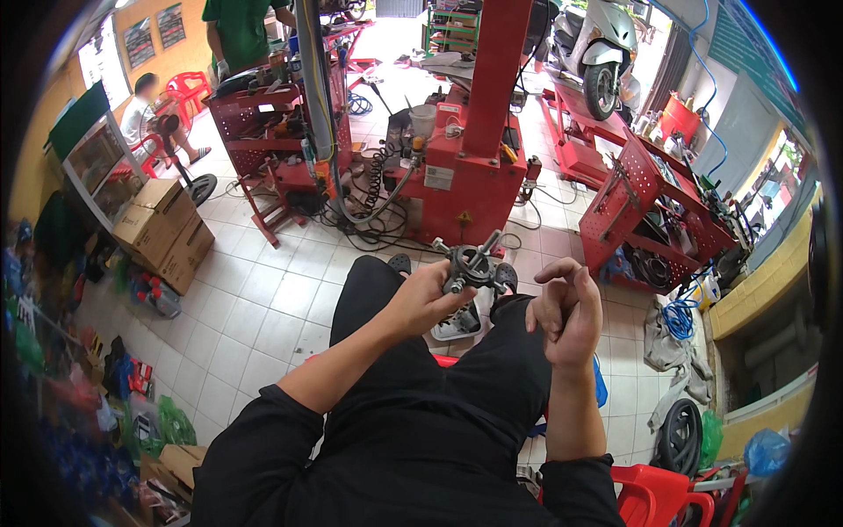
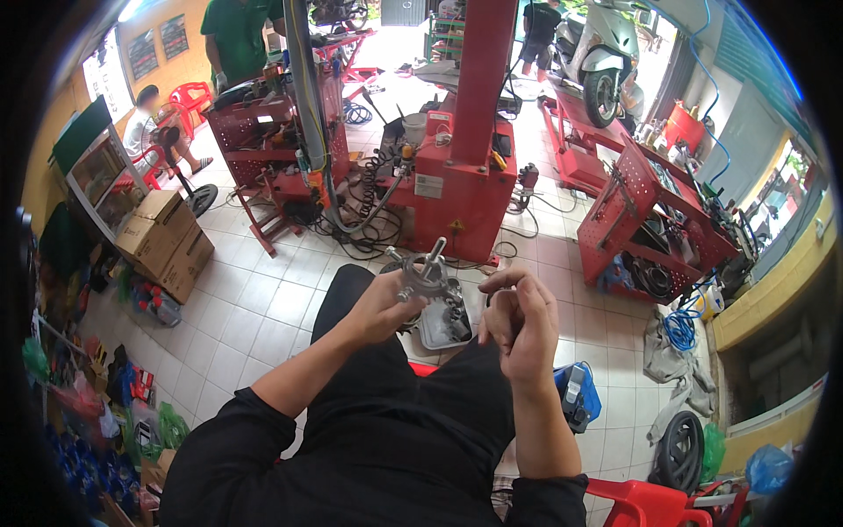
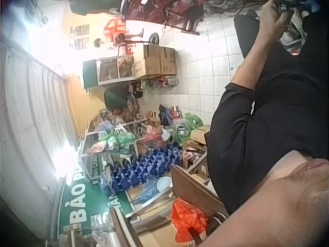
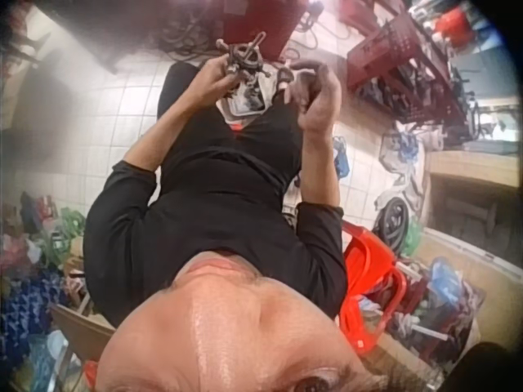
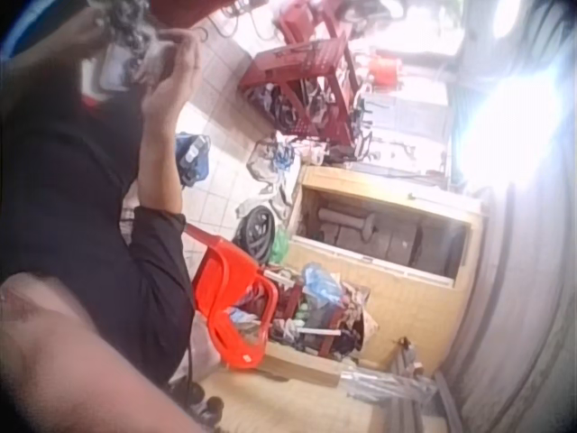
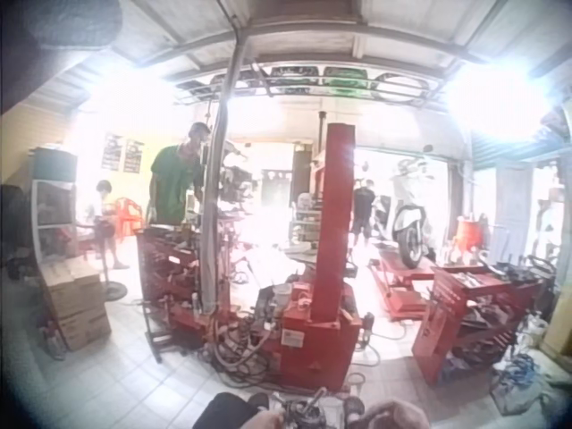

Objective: The person sits on a red chair in a workshop and assembles a mechanical part, likely a carburetor, using their hands. They manipulate small components, including a spring and a metal rod, and place them into a metal tray on the floor.

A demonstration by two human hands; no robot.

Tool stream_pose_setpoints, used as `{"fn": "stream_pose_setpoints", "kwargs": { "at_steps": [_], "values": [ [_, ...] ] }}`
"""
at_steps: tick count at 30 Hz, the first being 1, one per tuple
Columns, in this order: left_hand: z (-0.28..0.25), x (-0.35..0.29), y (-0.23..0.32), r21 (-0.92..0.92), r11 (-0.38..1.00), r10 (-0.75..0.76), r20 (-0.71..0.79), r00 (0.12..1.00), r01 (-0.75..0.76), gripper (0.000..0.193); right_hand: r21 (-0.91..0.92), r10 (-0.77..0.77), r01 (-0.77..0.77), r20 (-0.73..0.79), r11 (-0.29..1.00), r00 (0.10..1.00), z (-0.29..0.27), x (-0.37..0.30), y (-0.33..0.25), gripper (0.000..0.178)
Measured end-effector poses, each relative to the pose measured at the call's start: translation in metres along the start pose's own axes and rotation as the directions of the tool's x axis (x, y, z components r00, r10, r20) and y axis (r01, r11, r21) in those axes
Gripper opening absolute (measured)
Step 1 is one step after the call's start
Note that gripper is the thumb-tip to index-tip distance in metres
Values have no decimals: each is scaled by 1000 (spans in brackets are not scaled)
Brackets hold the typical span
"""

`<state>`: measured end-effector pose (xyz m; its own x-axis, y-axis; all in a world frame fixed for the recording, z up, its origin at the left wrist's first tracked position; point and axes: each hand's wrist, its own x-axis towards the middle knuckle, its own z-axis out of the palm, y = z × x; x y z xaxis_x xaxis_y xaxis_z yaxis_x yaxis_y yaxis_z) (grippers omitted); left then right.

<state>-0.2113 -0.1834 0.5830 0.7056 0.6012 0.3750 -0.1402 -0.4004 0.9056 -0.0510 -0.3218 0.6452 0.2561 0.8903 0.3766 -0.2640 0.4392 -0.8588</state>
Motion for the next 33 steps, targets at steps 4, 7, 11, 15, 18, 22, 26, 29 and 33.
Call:
{"fn": "stream_pose_setpoints", "kwargs": {
  "at_steps": [4, 7, 11, 15, 18, 22, 26, 29, 33],
  "values": [
    [-5, 0, -7, 177, 984, 19, 35, 999, -25, 34, -5, -11, 11, -82, 1000, 997, 9, 3, -1, 41],
    [-2, -2, 6, 155, 988, -25, 87, 996, 12, 33, 43, -10, 10, 10, 999, 1000, 22, 4, 1, 59],
    [-1, -3, 11, 202, 978, 33, 90, 995, -51, 32, 88, 41, -50, 100, 995, 994, 24, 1, -4, 62],
    [0, -2, 7, 44, 999, -16, 61, 998, 13, 33, 120, 32, -26, -47, 992, 998, -2, 1, 5, 44],
    [-3, 0, -3, 78, 997, -19, 57, 998, 14, 34, 86, 21, -14, -72, 996, 997, 1, 5, 3, 32],
    [-1, -1, -1, 125, 985, 109, 71, 992, -117, 33, 108, 60, -54, -51, 993, 997, 28, 5, 0, 48],
    [2, 0, -5, 98, 989, 106, 34, 994, -109, 33, -19, 97, -97, 27, 995, 995, 18, 3, 0, 51],
    [-2, -1, 2, -11, 997, -81, 70, 994, 82, 35, 32, 136, -135, -50, 990, 989, -2, 3, 7, 49],
    [-4, 1, 2, 81, 997, -14, 69, 998, 8, 35, -31, 89, -92, -75, 995, 993, 14, 3, 5, 48]
  ]
}}
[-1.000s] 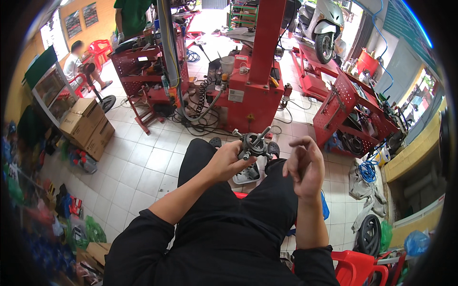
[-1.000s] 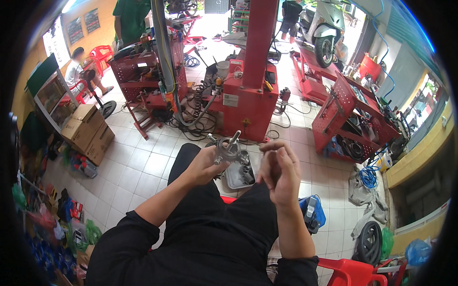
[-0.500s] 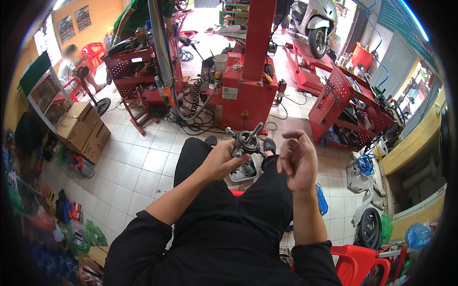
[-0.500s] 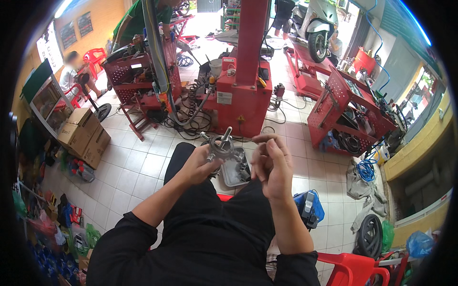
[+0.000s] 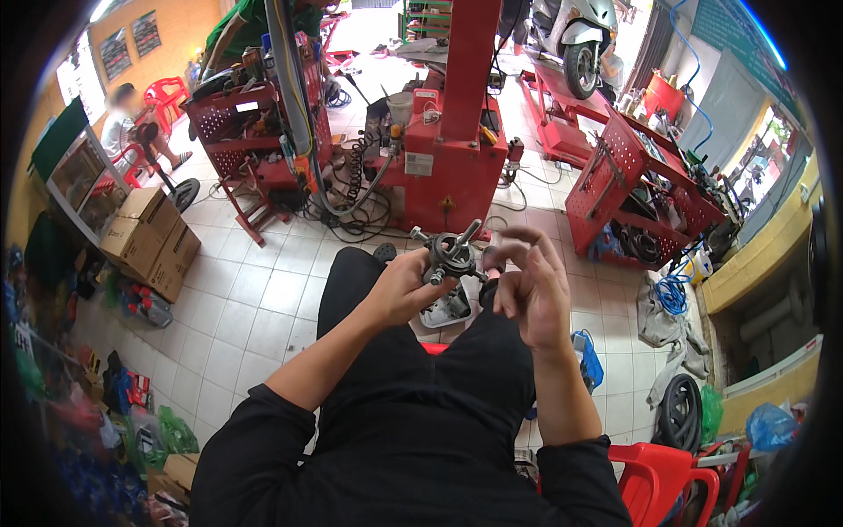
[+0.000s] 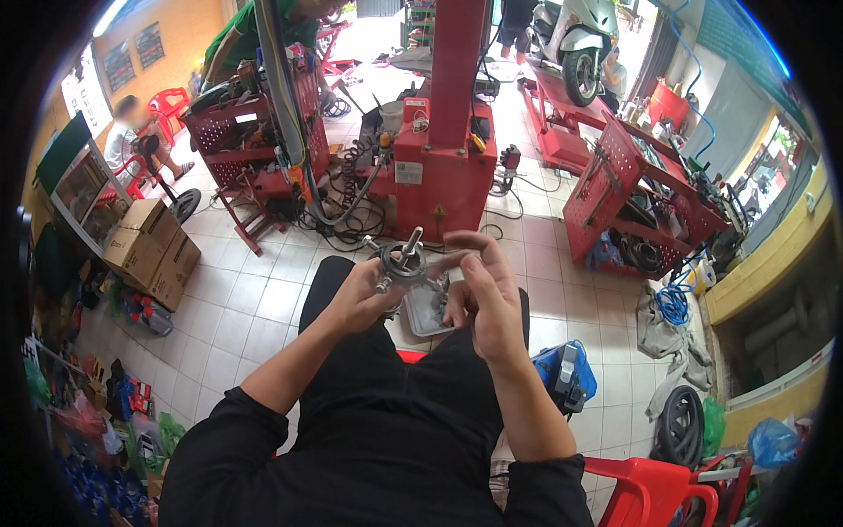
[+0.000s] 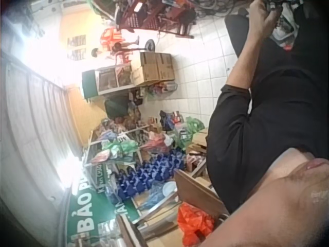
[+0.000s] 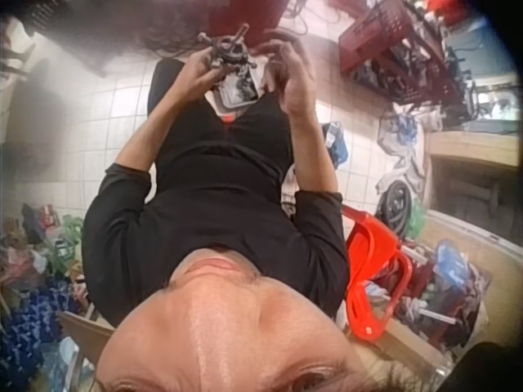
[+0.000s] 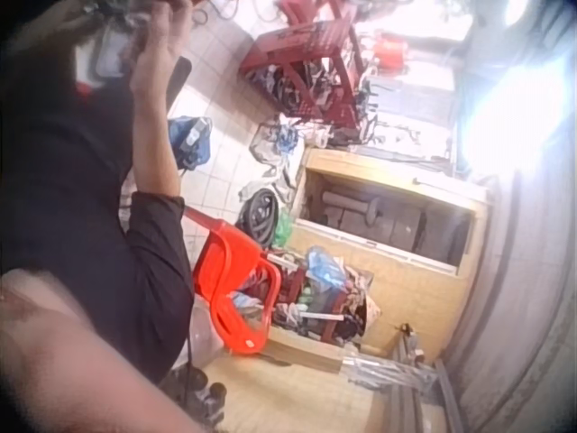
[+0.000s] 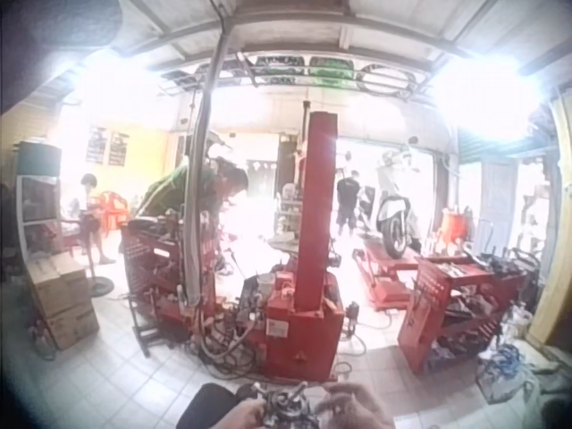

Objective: The person sits on a red chair in a workshop and assembles a mechanical part, likely a carburetor, using their hands. They manipulate small components, including a spring and a metal rod, and place them into a metal tray on the floor.

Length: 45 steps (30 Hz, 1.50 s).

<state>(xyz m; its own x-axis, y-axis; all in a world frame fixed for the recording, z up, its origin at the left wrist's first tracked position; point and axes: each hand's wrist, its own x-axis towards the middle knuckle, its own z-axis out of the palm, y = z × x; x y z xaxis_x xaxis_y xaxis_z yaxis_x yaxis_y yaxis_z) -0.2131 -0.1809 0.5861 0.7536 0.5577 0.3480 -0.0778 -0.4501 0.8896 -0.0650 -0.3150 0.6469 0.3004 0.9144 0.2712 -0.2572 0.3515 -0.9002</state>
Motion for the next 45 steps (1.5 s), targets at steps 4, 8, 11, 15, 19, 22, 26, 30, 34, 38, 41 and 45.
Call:
{"fn": "stream_pose_setpoints", "kwargs": {
  "at_steps": [4, 8, 11, 15, 19, 22, 26, 30, 34, 38, 41, 45],
  "values": [
    [7, -5, -3, 18, 997, 69, -16, 997, -69, 35, -13, -31, 31, -19, 999, 999, 17, -1, 0, 51],
    [8, -6, 4, 12, 1000, -12, 27, 1000, 12, 35, -73, 11, -5, 85, 997, 996, 12, -8, -10, 47],
    [8, -7, 7, -17, 998, -56, 42, 998, 57, 35, -26, -12, 13, 4, 1000, 1000, -4, -6, -6, 41],
    [5, -7, -3, -1, 1000, 12, 31, 999, -12, 35, 9, -88, 89, -45, 996, 995, 4, -5, -6, 39],
    [8, -8, 0, -10, 999, 36, 34, 999, -36, 35, 61, -53, 48, 87, 997, 995, 10, -10, -8, 47],
    [10, -7, 5, -133, 991, 33, 2, 999, -33, 34, 105, -72, 68, 36, 992, 997, -7, -6, 1, 44],
    [4, -6, 6, -77, 996, 47, 10, 999, -46, 33, 57, -89, 87, 29, 995, 996, -4, -2, -2, 41],
    [5, -3, 8, -3, 997, 80, 32, 996, -79, 33, 84, -83, 73, 117, 994, 990, 4, -1, -3, 54],
    [5, -4, 15, -2, 999, 37, 65, 997, -37, 34, 89, -26, 9, 189, 996, 982, 1, -3, -9, 57],
    [4, -7, 19, -67, 996, -58, 89, 994, 64, 34, 35, 82, -83, 31, 996, 996, -13, 1, -9, 48],
    [6, -6, 14, -124, 992, 30, 23, 999, -27, 34, 34, 44, -44, -4, 998, 999, -12, 1, -6, 39],
    [5, -5, 10, -11, 997, 73, 24, 997, -73, 34, 72, -38, 41, -35, 997, 999, 11, -4, -8, 31]
  ]
}}
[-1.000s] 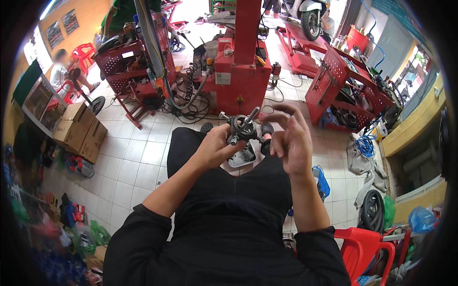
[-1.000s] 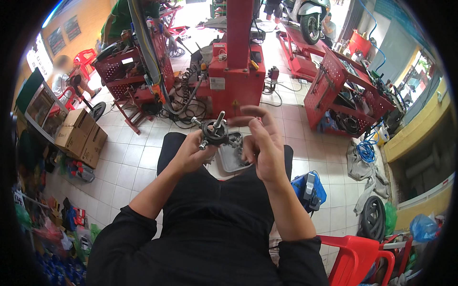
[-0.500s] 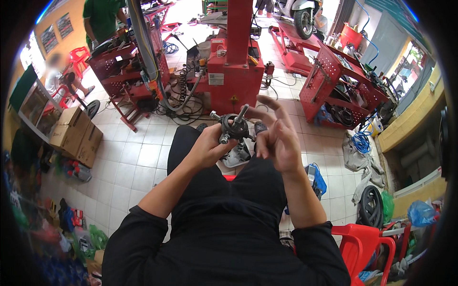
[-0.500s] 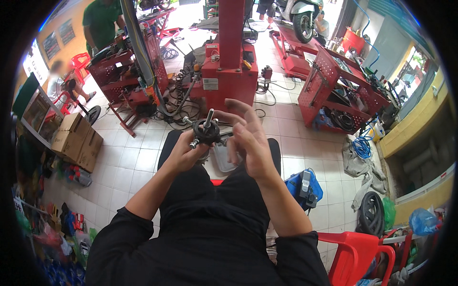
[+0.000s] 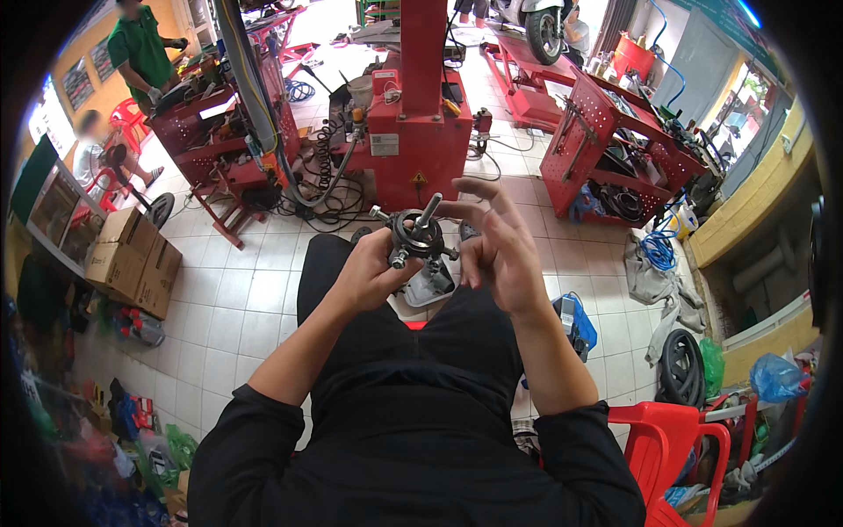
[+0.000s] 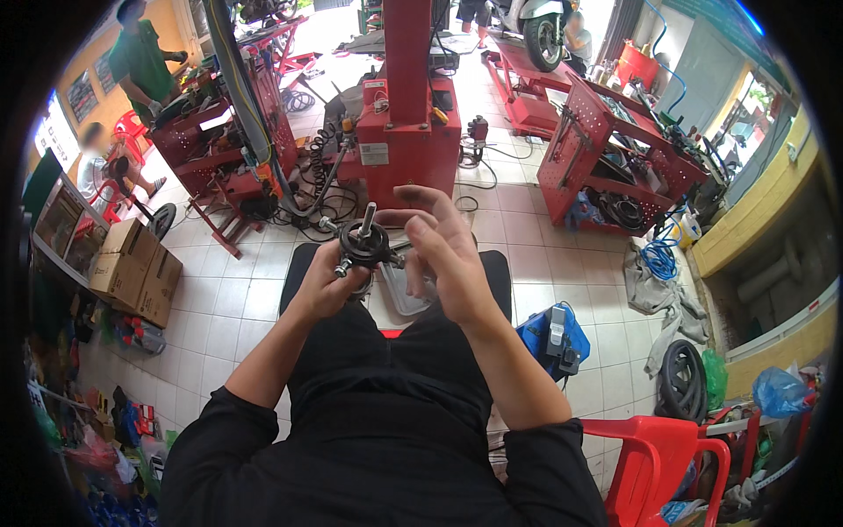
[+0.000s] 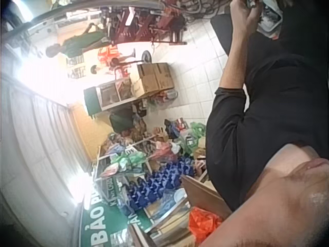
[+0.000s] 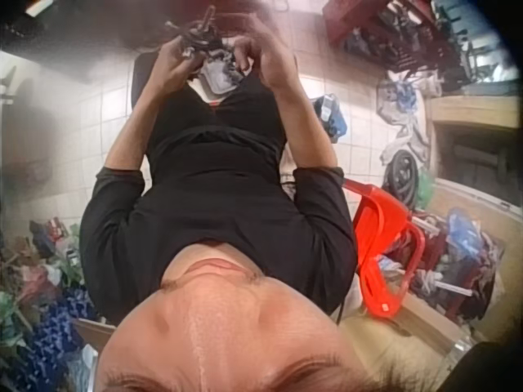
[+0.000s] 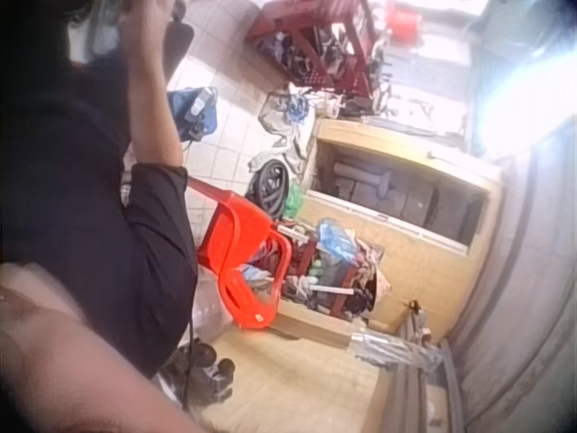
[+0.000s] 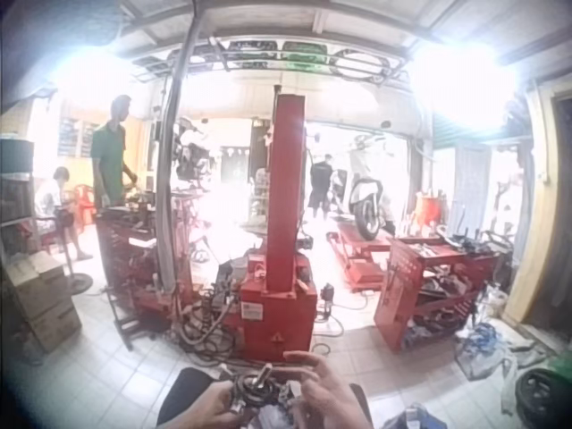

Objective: The person sits on a red chair in a workshop and assembles a mechanical part, likely a carburetor, using their hands. They manipulate small components, including a spring and a metal rod, and place them into a metal tray on the floor.

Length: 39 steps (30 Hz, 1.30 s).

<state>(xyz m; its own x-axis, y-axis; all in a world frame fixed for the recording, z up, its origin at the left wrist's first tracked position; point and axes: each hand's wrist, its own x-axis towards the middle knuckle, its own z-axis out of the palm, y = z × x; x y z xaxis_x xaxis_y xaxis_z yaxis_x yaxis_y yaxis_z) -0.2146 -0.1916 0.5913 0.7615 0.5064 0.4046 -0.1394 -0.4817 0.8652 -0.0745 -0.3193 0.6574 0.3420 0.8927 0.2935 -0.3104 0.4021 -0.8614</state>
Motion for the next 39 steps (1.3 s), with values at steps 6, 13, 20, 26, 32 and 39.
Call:
{"fn": "stream_pose_setpoints", "kwargs": {
  "at_steps": [6, 13, 20, 26, 32, 39],
  "values": [
    [-1, 0, 2, 62, 998, 4, 33, 999, -6, 34, -100, -8, 19, 115, 995, 993, -23, 4, 4, 33],
    [-2, -1, 6, 127, 990, 55, 21, 998, -57, 34, -410, 2, 28, 71, 912, 997, -9, 2, 8, 19],
    [-3, -2, 10, 207, 977, 50, 23, 998, -54, 37, -634, -51, 116, 119, 765, 992, -7, 0, 6, 20],
    [-3, -2, 10, 188, 980, 68, 17, 998, -70, 36, -534, -85, 134, 115, 835, 990, -9, -1, 5, 14],
    [-4, -2, 5, 150, 972, 185, -6, 983, -182, 38, -735, -140, 268, 231, 623, 963, -10, 0, -8, 23],
    [-11, -5, 12, 217, 944, 251, 11, 968, -248, 48, -921, -105, 340, 325, 192, 940, 2, -7, -7, 23]
  ]
}}
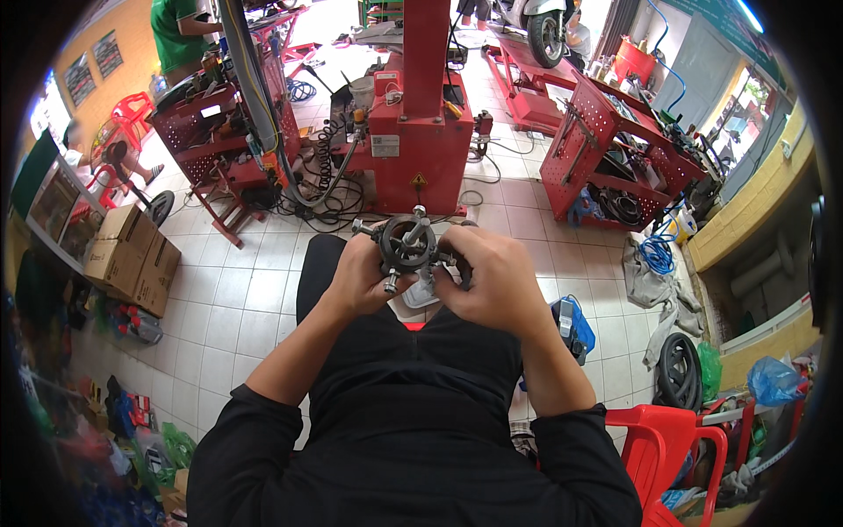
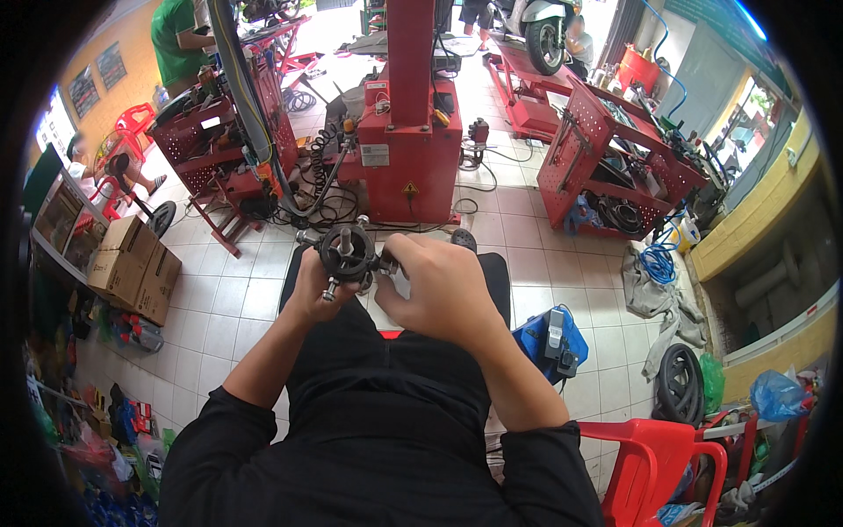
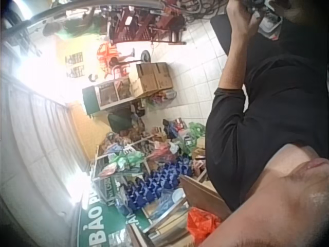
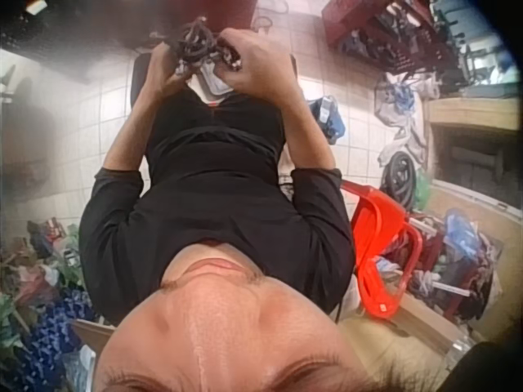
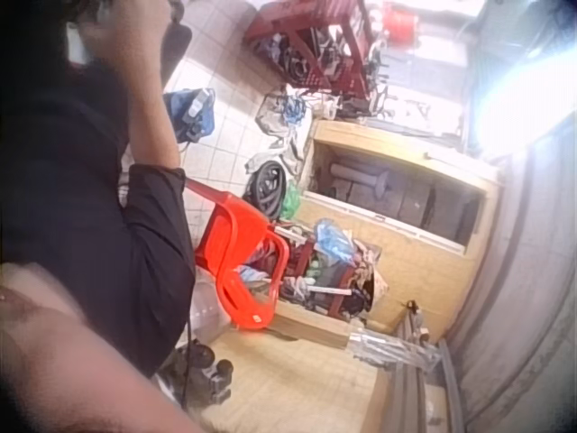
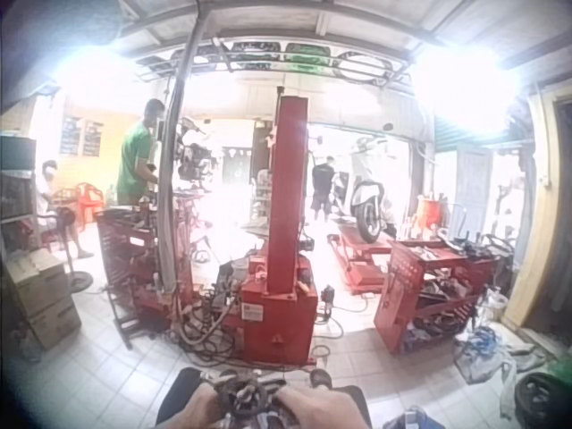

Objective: The person sits on a red chair in a workshop and assembles a mechanical part, likely a carburetor, using their hands. They manipulate small components, including a spring and a metal rod, and place them into a metal tray on the floor.

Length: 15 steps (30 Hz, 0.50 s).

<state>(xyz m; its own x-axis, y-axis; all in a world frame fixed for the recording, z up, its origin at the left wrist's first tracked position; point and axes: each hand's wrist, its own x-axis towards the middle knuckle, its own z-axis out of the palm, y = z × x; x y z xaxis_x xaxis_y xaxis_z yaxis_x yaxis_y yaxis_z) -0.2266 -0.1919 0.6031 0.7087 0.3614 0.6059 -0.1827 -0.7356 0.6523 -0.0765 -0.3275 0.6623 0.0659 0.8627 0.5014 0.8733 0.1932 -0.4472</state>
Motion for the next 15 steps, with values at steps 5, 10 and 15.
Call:
{"fn": "stream_pose_setpoints", "kwargs": {
  "at_steps": [5, 10, 15],
  "values": [
    [3, 5, 0, 145, 974, 183, -46, 982, -175, 57, -192, 23, -21, 6, 981, 1000, 6, -2, 0, 20],
    [4, 3, -3, 162, 973, 171, -27, 985, -164, 59, -179, 88, -82, 29, 981, 996, 7, -2, 2, 20],
    [-2, 0, -5, 113, 987, 111, 3, 994, -111, 56, -112, 122, -116, 41, 987, 992, 5, 0, 3, 18]
  ]
}}
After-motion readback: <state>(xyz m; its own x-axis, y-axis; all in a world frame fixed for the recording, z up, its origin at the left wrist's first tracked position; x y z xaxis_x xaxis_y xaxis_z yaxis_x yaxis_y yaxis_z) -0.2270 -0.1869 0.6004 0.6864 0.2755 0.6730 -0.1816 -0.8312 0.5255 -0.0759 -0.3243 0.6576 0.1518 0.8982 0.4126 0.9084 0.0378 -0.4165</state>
